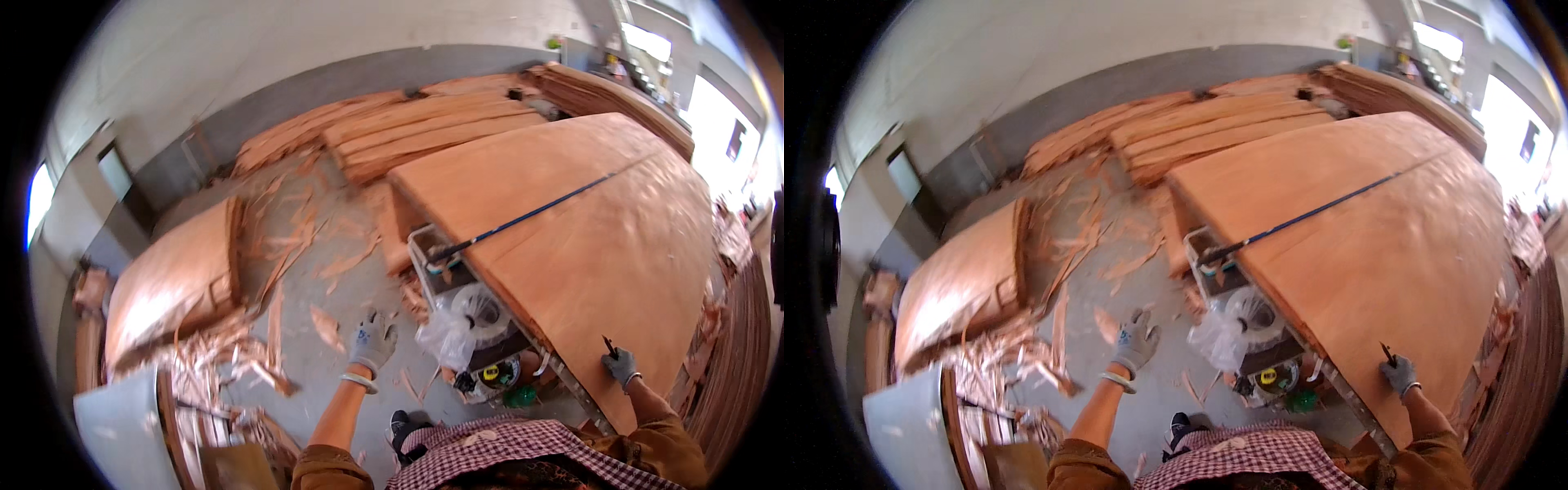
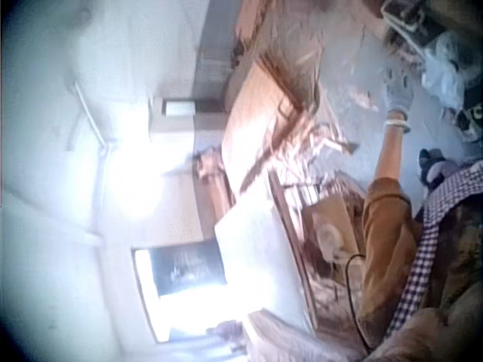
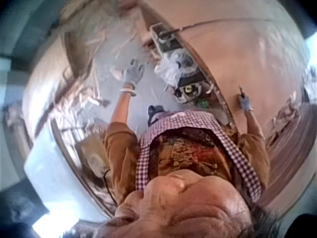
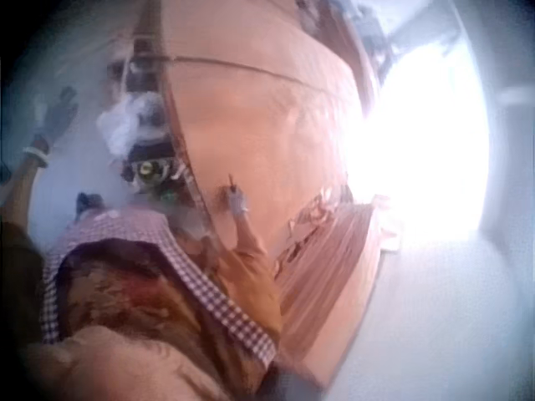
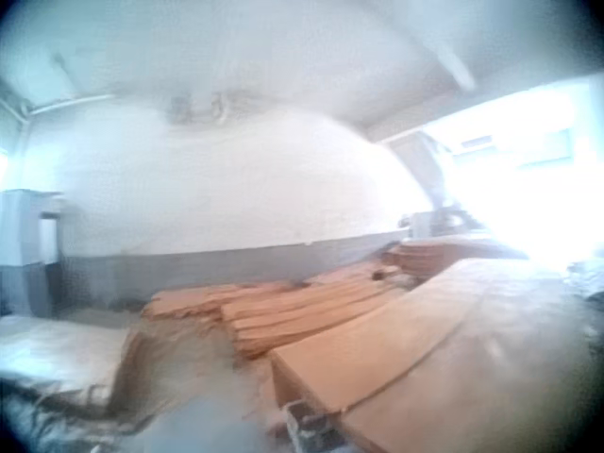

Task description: The person uses a utility knife to cut wood veneer sheets on a workbench, then moves the sheets and organizes them in a stack.

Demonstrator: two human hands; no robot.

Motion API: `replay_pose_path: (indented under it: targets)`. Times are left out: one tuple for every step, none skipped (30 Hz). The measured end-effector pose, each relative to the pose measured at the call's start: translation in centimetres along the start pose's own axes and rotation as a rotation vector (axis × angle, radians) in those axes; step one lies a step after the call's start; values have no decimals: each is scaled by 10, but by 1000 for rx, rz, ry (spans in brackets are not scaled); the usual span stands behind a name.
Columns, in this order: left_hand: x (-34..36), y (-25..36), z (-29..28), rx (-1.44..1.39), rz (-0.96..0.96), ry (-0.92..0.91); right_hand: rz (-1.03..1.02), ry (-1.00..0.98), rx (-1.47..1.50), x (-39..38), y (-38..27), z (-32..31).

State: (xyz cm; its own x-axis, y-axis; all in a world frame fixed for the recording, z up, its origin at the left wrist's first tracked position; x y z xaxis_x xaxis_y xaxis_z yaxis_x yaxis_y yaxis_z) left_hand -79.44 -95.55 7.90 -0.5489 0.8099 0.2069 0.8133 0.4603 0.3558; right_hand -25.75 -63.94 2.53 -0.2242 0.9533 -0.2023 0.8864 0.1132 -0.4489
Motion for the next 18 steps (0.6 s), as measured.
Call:
replay_pose_path:
  targets:
    - [27,0,14,-56,27,-66,86,-16,228,-10,-4,8]
    - [53,0,33,-106,60,-127,155,-19,465,-20,-11,19]
    - [79,0,52,-149,95,-195,214,-21,709,-30,-24,30]
    - [102,1,60,-174,154,-148,215,-84,744,-48,-52,36]
    - [120,0,75,-201,209,-112,219,-153,778,-65,-78,45]
    - [138,3,91,-231,269,-88,254,-221,924,-77,-95,60]
    - [156,4,99,-219,319,-17,265,-287,1078,-84,-116,75]
    - [171,4,107,-217,363,54,177,-302,1212,-87,-140,89]
    - [187,7,113,-234,400,122,84,-307,1327,-89,-160,102]
    - [202,12,120,-341,353,-26,34,-265,1100,-90,-169,117]
    - [210,18,128,-444,302,-190,10,-227,864,-93,-174,128]
    - [218,26,134,-531,244,-357,51,-256,1040,-94,-179,139]
    - [227,25,140,-350,189,-519,73,-303,1215,-92,-192,151]
    - [226,25,154,-398,259,-653,82,-365,1393,-94,-212,159]
    - [221,23,174,-444,323,-785,62,-331,1376,-95,-228,161]
    - [211,25,191,-490,383,-923,50,-297,1359,-95,-245,153]
    - [179,79,176,-582,302,-1194,65,-216,1335,-98,-241,139]
    - [134,130,136,-655,203,-1455,101,-73,1408,-102,-234,122]
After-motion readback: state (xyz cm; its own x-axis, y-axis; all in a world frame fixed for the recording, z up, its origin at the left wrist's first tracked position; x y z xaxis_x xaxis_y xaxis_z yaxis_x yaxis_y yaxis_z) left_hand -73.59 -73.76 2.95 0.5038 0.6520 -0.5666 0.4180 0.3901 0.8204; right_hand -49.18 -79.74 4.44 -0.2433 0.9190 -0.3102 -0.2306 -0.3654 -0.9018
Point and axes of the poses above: each hand's wrist, its own x-axis towards the middle knuckle, its own z-axis out of the palm, y = z × x, the point moved 4 cm from there along x, towards the middle knuckle, and after that the axes turned 4 degrees about z, right-handed, at the moved point
